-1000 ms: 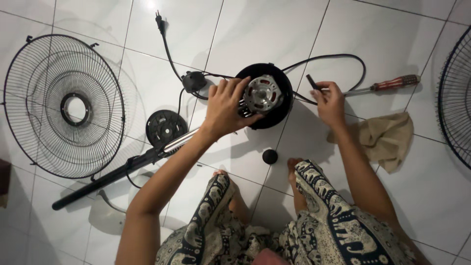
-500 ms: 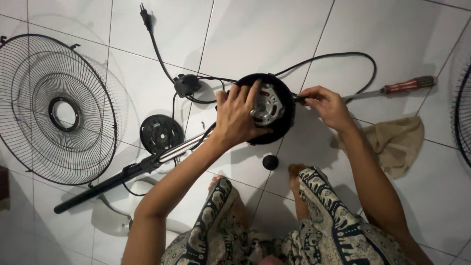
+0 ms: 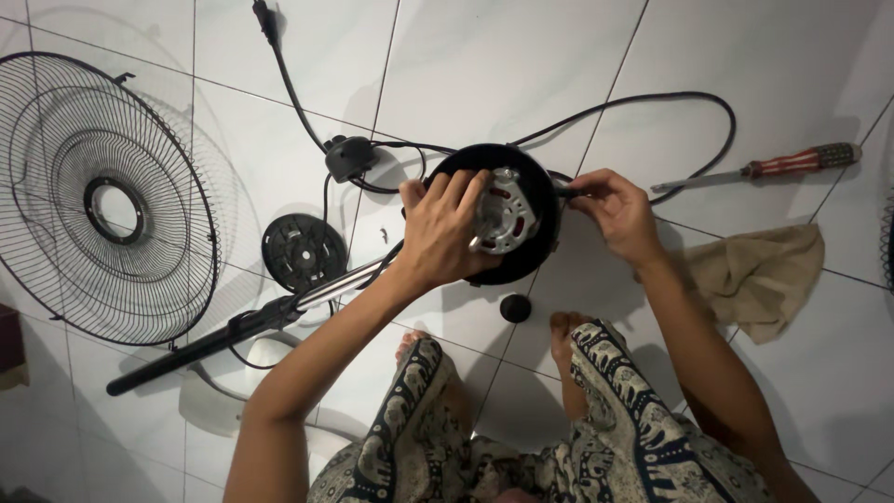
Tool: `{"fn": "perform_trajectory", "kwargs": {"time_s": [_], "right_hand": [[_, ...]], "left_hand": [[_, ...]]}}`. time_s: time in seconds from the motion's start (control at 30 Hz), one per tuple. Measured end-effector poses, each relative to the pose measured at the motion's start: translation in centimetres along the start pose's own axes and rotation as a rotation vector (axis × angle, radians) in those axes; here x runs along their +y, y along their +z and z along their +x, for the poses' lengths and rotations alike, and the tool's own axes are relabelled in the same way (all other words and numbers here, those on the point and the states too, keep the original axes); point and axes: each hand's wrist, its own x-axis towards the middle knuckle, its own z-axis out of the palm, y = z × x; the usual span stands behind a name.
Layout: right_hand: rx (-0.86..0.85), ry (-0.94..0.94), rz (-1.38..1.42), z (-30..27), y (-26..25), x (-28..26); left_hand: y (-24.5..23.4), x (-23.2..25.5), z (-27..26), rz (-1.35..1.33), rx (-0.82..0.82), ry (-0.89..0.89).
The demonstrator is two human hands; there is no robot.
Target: The person assembles an electric fan by attaching the motor to the stand, cleaning the motor housing with a cloth, and then fitting the housing over the motor. They use a screwdriver to secure the components together.
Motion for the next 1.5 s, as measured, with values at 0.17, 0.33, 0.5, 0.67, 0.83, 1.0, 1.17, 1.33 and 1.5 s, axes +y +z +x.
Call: {"fn": "perform_trajectory", "kwargs": {"time_s": [0.17, 0.33, 0.5, 0.67, 0.83, 1.0, 1.17, 1.33, 1.5], "right_hand": [[0.06, 0.021, 0.012, -0.4, 0.0, 0.1], [0.089, 0.077, 0.007, -0.2, -0.5, -0.2], [0.041, 0.127, 0.247, 0.3, -0.4, 0.9], [0.017, 0.131, 0.299, 0.1, -0.6, 1.4], [-0.014, 0.146, 0.267, 0.4, -0.9, 1.1], [-0.022, 0.12, 0.297, 0.8, -0.8, 1.5], [-0.017, 0.118, 0.281, 0.6, -0.8, 1.3], [-0.011, 0.09, 0.171, 0.7, -1.0, 0.8], [-0.038, 0.063, 0.065, 1.1, -0.5, 0.2]], "left_hand": [[-1.5, 0.8, -1.0, 0.006, 0.046, 0.009], [-3.5, 1.2, -2.2, -0.058, 0.14, 0.041], [-4.3, 1.5, -3.0, -0.081, 0.195, 0.066], [-5.0, 1.6, -4.6, -0.121, 0.197, 0.066], [-7.2, 1.6, -4.9, -0.184, 0.192, 0.064], [-8.2, 1.2, -4.1, -0.205, 0.149, 0.027], [-5.4, 0.8, -1.9, -0.191, 0.108, 0.007], [-3.1, 0.6, -1.1, -0.19, 0.091, 0.008], [-2.3, 0.6, -0.6, -0.196, 0.076, -0.018]]}}
